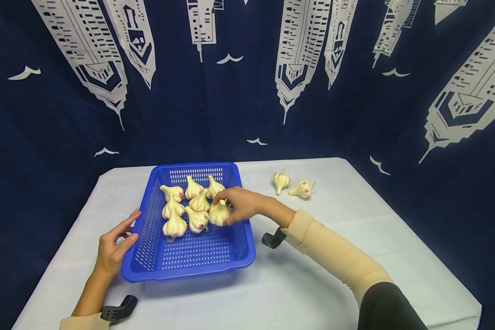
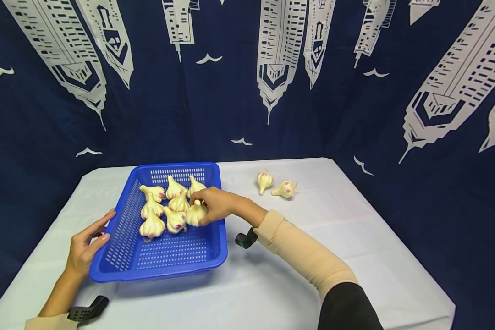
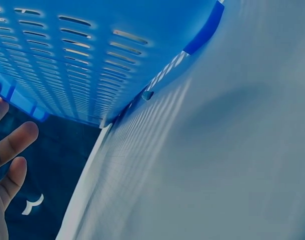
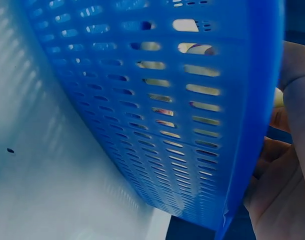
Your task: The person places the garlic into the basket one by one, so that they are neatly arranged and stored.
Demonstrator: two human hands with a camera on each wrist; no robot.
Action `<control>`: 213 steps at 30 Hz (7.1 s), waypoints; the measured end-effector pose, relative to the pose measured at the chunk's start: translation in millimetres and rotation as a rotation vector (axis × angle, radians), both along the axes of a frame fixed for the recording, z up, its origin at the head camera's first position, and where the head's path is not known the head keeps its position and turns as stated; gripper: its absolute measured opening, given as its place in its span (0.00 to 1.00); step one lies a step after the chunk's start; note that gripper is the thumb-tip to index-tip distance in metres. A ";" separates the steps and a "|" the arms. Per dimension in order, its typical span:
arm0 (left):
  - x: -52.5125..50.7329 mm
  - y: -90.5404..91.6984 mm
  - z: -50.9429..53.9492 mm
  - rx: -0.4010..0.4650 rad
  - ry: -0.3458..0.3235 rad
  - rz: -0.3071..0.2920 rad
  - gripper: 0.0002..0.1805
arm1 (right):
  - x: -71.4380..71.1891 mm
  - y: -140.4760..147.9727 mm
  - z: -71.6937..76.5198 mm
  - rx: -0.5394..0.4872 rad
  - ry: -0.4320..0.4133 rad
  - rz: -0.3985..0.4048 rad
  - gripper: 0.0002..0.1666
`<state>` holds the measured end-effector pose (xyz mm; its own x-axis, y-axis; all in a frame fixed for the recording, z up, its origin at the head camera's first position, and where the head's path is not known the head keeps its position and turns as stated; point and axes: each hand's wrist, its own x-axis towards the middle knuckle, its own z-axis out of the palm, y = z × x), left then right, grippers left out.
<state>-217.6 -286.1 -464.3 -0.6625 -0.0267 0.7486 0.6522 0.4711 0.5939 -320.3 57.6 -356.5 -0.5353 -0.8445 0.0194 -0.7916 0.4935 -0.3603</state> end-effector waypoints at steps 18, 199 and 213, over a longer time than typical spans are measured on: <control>0.1 0.2 2.7 -0.021 -0.011 -0.002 0.27 | -6.8 -19.9 0.7 0.224 0.040 0.003 0.29; -0.8 1.5 -2.8 0.028 -0.029 -0.027 0.26 | -72.6 209.6 -40.8 -0.120 0.121 -0.721 0.27; -0.1 0.4 0.7 0.029 -0.006 -0.016 0.27 | -78.5 210.6 -50.0 -0.049 0.100 -0.722 0.32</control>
